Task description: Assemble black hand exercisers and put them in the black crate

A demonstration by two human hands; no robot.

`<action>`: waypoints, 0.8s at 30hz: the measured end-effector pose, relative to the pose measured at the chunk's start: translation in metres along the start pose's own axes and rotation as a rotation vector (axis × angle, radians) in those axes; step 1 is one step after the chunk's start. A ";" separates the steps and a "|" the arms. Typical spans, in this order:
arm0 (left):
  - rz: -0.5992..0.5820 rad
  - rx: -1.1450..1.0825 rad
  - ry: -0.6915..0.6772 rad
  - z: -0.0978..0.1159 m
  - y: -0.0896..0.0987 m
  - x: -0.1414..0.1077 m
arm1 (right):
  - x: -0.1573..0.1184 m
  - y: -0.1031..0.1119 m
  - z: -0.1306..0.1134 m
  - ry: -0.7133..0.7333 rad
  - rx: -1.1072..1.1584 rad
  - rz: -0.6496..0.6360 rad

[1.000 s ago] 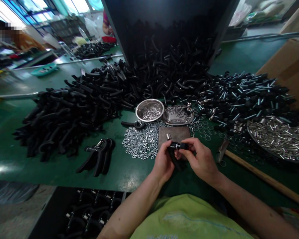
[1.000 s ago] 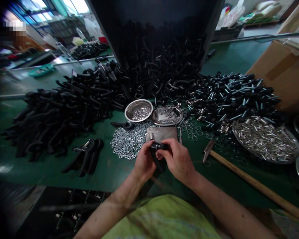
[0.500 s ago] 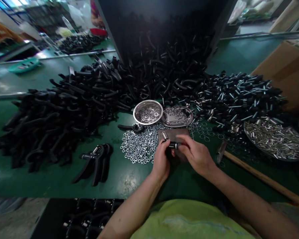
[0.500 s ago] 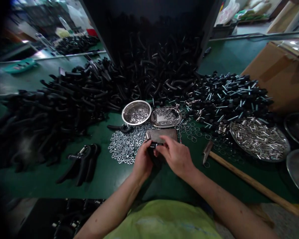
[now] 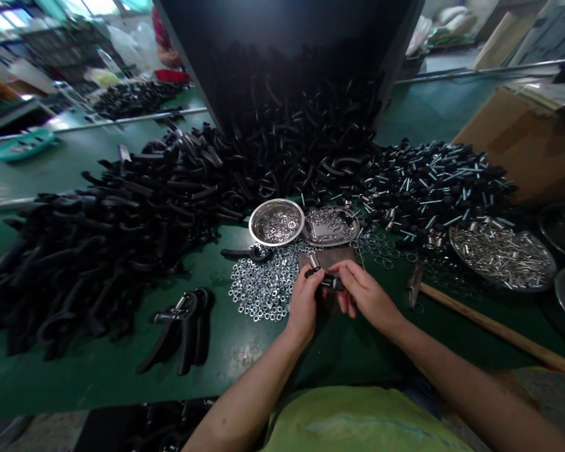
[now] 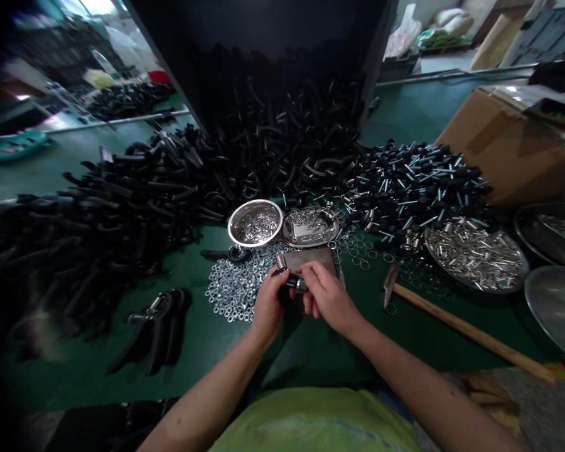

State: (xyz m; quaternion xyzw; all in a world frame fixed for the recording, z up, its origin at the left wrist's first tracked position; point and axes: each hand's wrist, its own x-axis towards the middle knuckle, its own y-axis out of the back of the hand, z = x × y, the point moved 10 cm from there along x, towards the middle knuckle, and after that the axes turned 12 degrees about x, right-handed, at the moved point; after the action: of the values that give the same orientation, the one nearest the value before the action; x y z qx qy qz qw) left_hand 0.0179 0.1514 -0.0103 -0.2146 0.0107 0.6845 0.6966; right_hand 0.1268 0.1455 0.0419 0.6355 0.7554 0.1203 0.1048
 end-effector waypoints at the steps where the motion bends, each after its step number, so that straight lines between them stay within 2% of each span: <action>1: -0.007 0.018 -0.005 0.001 0.000 0.000 | 0.000 0.001 0.002 -0.022 0.013 0.005; 3: 0.003 0.039 -0.022 0.004 0.000 0.000 | 0.001 0.005 -0.004 0.024 0.025 0.036; 5: 0.050 0.066 -0.040 0.006 0.003 -0.001 | 0.002 0.003 0.000 -0.007 0.179 0.044; 9: 0.313 0.235 -0.138 0.015 0.025 -0.011 | -0.001 -0.022 0.041 -0.375 0.759 0.062; 11: 0.346 0.371 -0.156 0.016 0.030 -0.013 | 0.000 -0.033 0.056 -0.485 0.837 0.007; 12: 0.324 0.445 -0.153 0.014 0.031 -0.011 | 0.003 -0.038 0.060 -0.519 0.795 -0.085; 14: 0.272 0.625 -0.161 0.011 0.033 -0.007 | 0.015 -0.045 0.064 -0.515 0.563 -0.333; 15: 0.253 0.731 -0.180 0.011 0.034 -0.005 | 0.026 -0.044 0.063 -0.456 0.394 -0.425; 16: 0.235 0.840 -0.209 0.011 0.034 -0.004 | 0.042 -0.038 0.058 -0.358 0.205 -0.465; 18: 0.184 1.036 -0.296 0.012 0.029 -0.003 | 0.084 -0.025 0.036 -0.085 -0.198 -0.395; 20: 0.099 1.189 -0.397 0.012 0.016 -0.006 | 0.123 -0.026 0.006 0.145 -0.506 -0.290; 22: 0.019 1.324 -0.464 0.009 0.002 -0.011 | 0.155 -0.047 -0.011 0.233 -0.625 -0.287; 24: -0.017 1.427 -0.479 0.004 -0.005 -0.014 | 0.179 -0.075 -0.015 0.245 -0.663 -0.336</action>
State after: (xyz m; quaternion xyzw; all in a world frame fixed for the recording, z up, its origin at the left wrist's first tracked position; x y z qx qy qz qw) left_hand 0.0206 0.1399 -0.0007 0.4436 0.2982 0.5342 0.6550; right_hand 0.0217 0.3088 0.0314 0.4154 0.7760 0.4142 0.2319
